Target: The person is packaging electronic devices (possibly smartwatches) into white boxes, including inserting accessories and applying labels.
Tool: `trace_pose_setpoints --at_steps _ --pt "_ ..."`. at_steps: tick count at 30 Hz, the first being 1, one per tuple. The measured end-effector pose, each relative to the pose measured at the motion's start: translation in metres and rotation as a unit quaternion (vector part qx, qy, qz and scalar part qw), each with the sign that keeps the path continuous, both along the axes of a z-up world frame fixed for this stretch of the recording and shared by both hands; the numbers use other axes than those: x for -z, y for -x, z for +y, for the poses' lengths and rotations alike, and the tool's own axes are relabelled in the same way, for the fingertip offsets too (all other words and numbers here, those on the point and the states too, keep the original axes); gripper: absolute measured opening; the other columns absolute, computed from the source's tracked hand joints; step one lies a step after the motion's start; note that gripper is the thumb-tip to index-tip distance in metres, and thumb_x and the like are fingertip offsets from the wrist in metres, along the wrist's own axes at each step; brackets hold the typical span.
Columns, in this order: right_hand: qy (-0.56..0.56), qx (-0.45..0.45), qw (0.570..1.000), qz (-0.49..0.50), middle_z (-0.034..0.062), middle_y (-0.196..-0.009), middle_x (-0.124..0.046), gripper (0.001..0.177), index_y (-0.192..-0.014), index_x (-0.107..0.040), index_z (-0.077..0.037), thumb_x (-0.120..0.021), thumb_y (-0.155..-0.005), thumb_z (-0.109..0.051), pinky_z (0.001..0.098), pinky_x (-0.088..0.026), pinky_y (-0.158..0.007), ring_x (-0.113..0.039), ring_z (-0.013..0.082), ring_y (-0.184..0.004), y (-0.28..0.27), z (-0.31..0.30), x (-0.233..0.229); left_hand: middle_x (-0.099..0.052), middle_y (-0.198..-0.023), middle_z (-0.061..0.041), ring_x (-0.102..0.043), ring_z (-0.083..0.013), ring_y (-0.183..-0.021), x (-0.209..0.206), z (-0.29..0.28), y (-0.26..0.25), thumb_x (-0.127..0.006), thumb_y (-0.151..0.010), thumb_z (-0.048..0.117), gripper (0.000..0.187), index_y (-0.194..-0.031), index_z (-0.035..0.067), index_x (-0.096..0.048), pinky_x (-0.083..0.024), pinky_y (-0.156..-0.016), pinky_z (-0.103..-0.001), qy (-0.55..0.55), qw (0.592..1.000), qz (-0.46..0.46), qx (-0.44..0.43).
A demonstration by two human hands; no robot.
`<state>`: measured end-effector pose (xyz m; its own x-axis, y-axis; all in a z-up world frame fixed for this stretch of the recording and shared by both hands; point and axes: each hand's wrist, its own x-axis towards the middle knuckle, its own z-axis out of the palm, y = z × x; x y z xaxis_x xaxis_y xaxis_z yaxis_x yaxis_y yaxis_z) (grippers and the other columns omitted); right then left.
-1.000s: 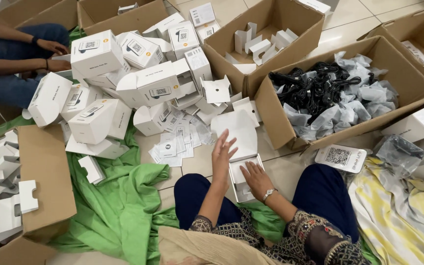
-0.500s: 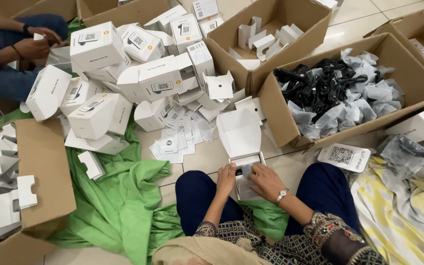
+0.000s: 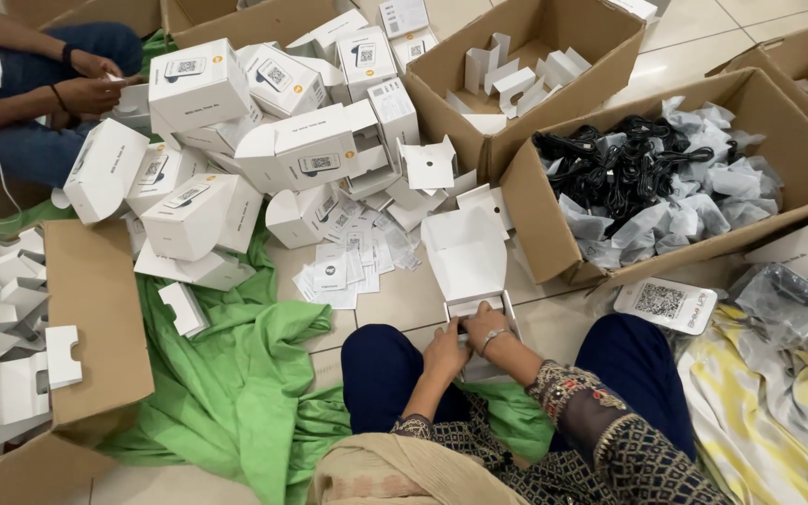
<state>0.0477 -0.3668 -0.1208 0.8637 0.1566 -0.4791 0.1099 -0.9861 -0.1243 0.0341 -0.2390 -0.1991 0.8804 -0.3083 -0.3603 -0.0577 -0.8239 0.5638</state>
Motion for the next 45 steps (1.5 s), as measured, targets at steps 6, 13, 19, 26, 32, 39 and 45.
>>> trace_pose_setpoints --at_steps 6,13,19,26,32,39,45 --pt "0.132 0.014 0.99 0.045 0.013 -0.134 -0.067 0.041 -0.132 -0.067 -0.014 -0.068 -0.094 -0.028 0.078 -0.044 -0.097 -0.064 0.0367 -0.12 -0.02 0.015 0.076 -0.066 -0.119 -0.025 -0.067 -0.0428 -0.108 0.029 0.0 -0.012 -0.075 -0.082 0.032 0.099 -0.165 0.014 -0.023 -0.055 -0.089 -0.052 -0.049 0.998 -0.022 0.043" --pt "0.042 0.095 0.994 0.03 0.005 -0.135 -0.065 0.054 -0.143 -0.054 -0.026 -0.068 -0.091 -0.029 0.0764 -0.045 -0.098 -0.058 0.0349 -0.126 -0.002 0.005 0.069 -0.072 -0.116 -0.022 -0.071 -0.0386 -0.105 0.052 -0.011 -0.027 -0.07 -0.088 0.034 0.101 -0.169 0.012 -0.014 -0.057 -0.086 -0.051 -0.1 0.993 0.005 0.065" --pt "-0.016 0.138 0.988 0.06 0.026 -0.142 -0.047 0.082 -0.148 -0.04 -0.047 -0.08 -0.077 -0.055 0.053 -0.049 -0.102 -0.064 0.0405 -0.117 0.009 -0.014 0.049 -0.07 -0.12 -0.021 -0.069 -0.0356 -0.11 0.007 -0.013 -0.023 -0.083 -0.074 0.033 0.121 -0.166 0.008 -0.008 -0.056 -0.09 -0.046 -0.131 0.987 0.046 0.079" --pt "-0.088 0.098 0.989 0.066 0.0262 -0.137 -0.055 0.083 -0.146 -0.044 -0.046 -0.082 -0.073 -0.058 0.0466 -0.053 -0.1 -0.063 0.0404 -0.121 0.01 -0.03 0.084 -0.071 -0.119 -0.018 -0.069 -0.0342 -0.109 0.013 -0.01 -0.023 -0.085 -0.072 0.029 0.12 -0.165 0.015 -0.01 -0.056 -0.089 -0.046 -0.127 0.988 0.052 0.078" --pt "-0.027 0.062 0.996 -0.055 0.0206 -0.125 -0.064 0.072 -0.145 -0.046 -0.041 -0.075 -0.081 -0.056 0.0499 -0.053 -0.093 -0.067 0.0397 -0.11 0.021 -0.027 0.083 -0.073 -0.112 -0.021 -0.071 -0.0361 -0.102 0.024 -0.013 -0.014 -0.085 -0.076 0.029 0.123 -0.166 0.005 -0.004 -0.057 -0.085 -0.047 -0.123 0.989 0.021 0.083" --pt "-0.129 0.097 0.986 0.033 0.0141 -0.103 -0.075 0.082 -0.14 -0.048 -0.031 -0.083 -0.069 -0.05 0.0471 -0.058 -0.082 -0.073 0.0345 -0.095 0.018 -0.028 0.071 -0.073 -0.11 -0.021 -0.071 -0.0358 -0.101 0.015 -0.013 -0.012 -0.079 -0.078 0.02 0.117 -0.166 0.01 -0.003 -0.057 -0.084 -0.047 -0.135 0.987 0.036 0.084" --pt "-0.12 0.028 0.988 -0.087 0.0154 -0.092 -0.075 0.071 -0.138 -0.051 -0.025 -0.079 -0.075 -0.043 0.0522 -0.056 -0.076 -0.071 0.0385 -0.087 0.031 -0.035 0.071 -0.073 -0.108 -0.02 -0.072 -0.0347 -0.098 0.007 -0.016 -0.008 -0.08 -0.077 0.022 0.116 -0.164 0.002 -0.005 -0.057 -0.083 -0.046 -0.161 0.982 0.017 0.094"
